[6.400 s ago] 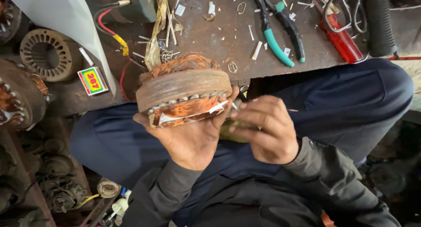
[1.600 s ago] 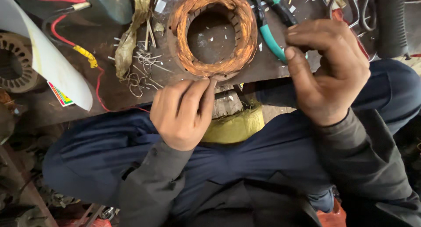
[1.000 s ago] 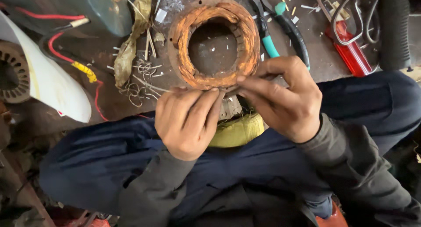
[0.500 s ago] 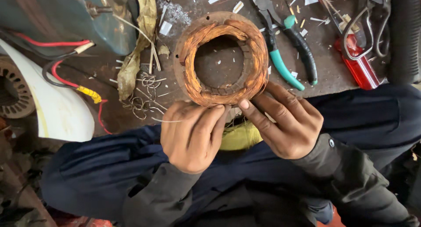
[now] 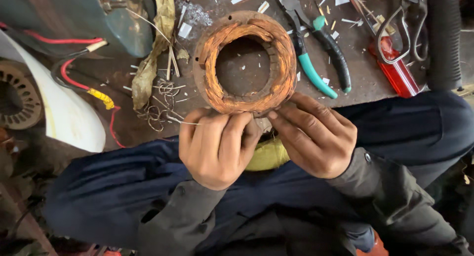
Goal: The person removes insulation from a motor stator using pliers, then uses a lit match to burn off remaining insulation from the copper windings. They continue to clean and adjust the windings by hand.
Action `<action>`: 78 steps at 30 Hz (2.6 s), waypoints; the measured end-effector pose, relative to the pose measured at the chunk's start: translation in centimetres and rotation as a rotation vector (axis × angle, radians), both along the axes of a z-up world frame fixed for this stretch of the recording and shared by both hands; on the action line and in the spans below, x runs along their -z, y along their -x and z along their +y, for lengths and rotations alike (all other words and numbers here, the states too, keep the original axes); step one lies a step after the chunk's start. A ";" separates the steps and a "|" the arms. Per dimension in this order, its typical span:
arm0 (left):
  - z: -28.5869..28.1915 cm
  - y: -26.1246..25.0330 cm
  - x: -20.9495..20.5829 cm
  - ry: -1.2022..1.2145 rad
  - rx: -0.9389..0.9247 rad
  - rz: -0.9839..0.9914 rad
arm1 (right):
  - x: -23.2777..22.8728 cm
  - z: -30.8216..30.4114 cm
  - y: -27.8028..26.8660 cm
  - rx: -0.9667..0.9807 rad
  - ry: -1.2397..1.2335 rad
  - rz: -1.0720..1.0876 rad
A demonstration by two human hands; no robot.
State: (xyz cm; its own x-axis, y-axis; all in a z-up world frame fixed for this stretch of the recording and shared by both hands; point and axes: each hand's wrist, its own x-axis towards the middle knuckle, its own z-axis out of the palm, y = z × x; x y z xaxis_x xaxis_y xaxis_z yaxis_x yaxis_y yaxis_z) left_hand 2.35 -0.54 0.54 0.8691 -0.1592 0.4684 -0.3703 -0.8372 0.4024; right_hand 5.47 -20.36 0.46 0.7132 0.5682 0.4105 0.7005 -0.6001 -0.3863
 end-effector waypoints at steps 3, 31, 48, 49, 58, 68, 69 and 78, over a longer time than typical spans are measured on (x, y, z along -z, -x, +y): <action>-0.2 0.0 0.4 -0.027 -0.007 0.003 | 0.2 -0.2 -0.7 -0.008 -0.148 0.030; 1.3 0.9 0.7 -0.022 0.078 0.061 | 1.2 -0.4 -2.4 0.012 -0.447 0.451; 1.8 0.3 1.7 0.190 0.069 0.033 | 1.7 -1.4 -0.4 0.122 -0.542 0.644; 1.8 0.4 1.8 0.201 0.062 0.028 | 1.6 -1.3 -0.4 0.106 -0.506 0.558; 2.2 0.4 1.6 0.174 0.138 0.055 | 0.7 0.9 -1.2 -0.038 -0.149 -0.032; 2.5 1.3 1.7 0.362 0.089 0.087 | -0.3 2.7 -0.9 -0.014 -0.112 -0.047; 2.6 1.4 1.7 0.386 0.077 0.097 | -0.2 2.7 -0.7 0.015 -0.135 0.018; 2.4 1.8 1.9 0.401 -0.010 0.086 | 1.1 2.1 -0.7 -0.082 -0.172 0.034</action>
State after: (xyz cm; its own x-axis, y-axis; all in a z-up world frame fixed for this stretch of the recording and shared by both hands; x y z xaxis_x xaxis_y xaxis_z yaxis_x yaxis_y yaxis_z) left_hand 0.58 1.83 -1.35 0.9082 0.0297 0.4175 -0.3139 -0.6113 0.7264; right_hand 6.18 -18.25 -0.60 0.6825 0.5485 0.4831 0.7291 -0.4649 -0.5022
